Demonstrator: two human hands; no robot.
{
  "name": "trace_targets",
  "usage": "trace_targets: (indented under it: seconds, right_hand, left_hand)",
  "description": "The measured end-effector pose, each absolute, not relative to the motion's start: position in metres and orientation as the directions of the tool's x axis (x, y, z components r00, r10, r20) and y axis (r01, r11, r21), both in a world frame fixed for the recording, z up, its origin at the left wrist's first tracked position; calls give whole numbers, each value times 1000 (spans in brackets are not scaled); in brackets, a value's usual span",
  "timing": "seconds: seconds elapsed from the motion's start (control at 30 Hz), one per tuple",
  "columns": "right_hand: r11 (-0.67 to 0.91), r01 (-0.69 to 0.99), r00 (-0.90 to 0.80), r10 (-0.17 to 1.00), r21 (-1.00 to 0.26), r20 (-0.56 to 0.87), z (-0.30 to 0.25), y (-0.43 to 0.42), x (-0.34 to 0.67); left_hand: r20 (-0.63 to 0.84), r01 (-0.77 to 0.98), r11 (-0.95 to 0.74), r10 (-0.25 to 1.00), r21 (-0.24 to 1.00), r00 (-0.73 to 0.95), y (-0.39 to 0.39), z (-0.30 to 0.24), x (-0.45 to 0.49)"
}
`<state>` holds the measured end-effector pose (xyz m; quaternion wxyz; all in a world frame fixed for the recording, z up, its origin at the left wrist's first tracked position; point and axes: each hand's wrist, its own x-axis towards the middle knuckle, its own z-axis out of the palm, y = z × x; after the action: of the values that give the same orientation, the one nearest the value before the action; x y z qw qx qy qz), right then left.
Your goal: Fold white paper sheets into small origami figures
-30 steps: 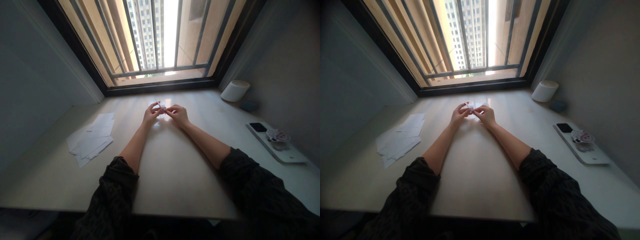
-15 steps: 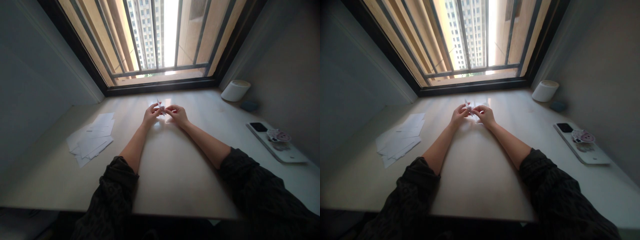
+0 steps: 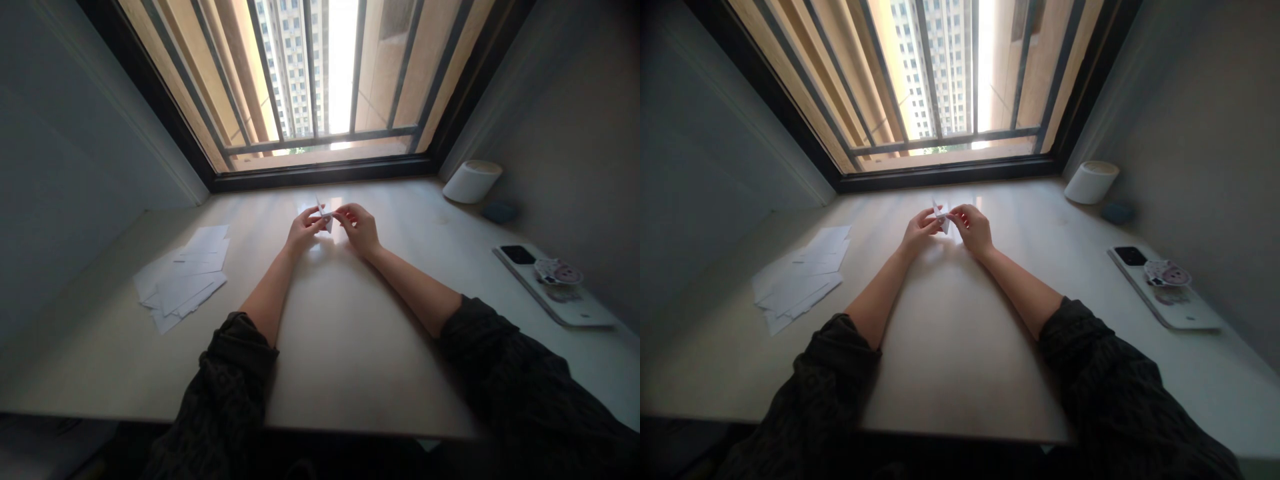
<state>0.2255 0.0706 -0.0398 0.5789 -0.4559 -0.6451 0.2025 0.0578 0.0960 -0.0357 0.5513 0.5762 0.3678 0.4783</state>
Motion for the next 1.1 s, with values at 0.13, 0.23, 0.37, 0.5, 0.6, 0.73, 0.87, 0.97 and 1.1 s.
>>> trace_targets:
  seconds: [0.13,0.23,0.37,0.5,0.6,0.73,0.87,0.97,1.1]
  right_hand:
    - [573,488,-12,758,-658,652,-36,64,226]
    - [589,564,-44,721,-579,691,-35,64,227]
    - [596,649,-81,672,-473,736,-34,65,229]
    - [599,684,-134,663,-416,736,-33,65,231]
    - [591,697,-120,655,-406,747,-33,64,231]
    - [571,712,-68,636,-409,769,-33,62,231]
    - [576,723,-99,634,-382,767,-31,61,231]
    - [601,726,-160,620,-334,768,-31,62,231]
    - [586,758,-181,610,-286,771,-34,64,232]
  left_hand:
    - [156,-108,-132,953,985,261,93,-32,57]
    - [157,-145,-115,931,983,330,90,-29,57]
    - [160,-161,-103,901,982,402,88,-29,58]
    - [153,-135,-109,911,985,384,88,-27,57]
    - [144,-120,-108,921,987,361,89,-26,57]
    - [143,-115,-109,926,987,349,89,-27,56]
    - [153,-130,-110,906,985,394,90,-29,56]
    - [153,-148,-96,879,984,452,91,-32,56]
    - [156,-119,-112,864,987,479,90,-33,56]
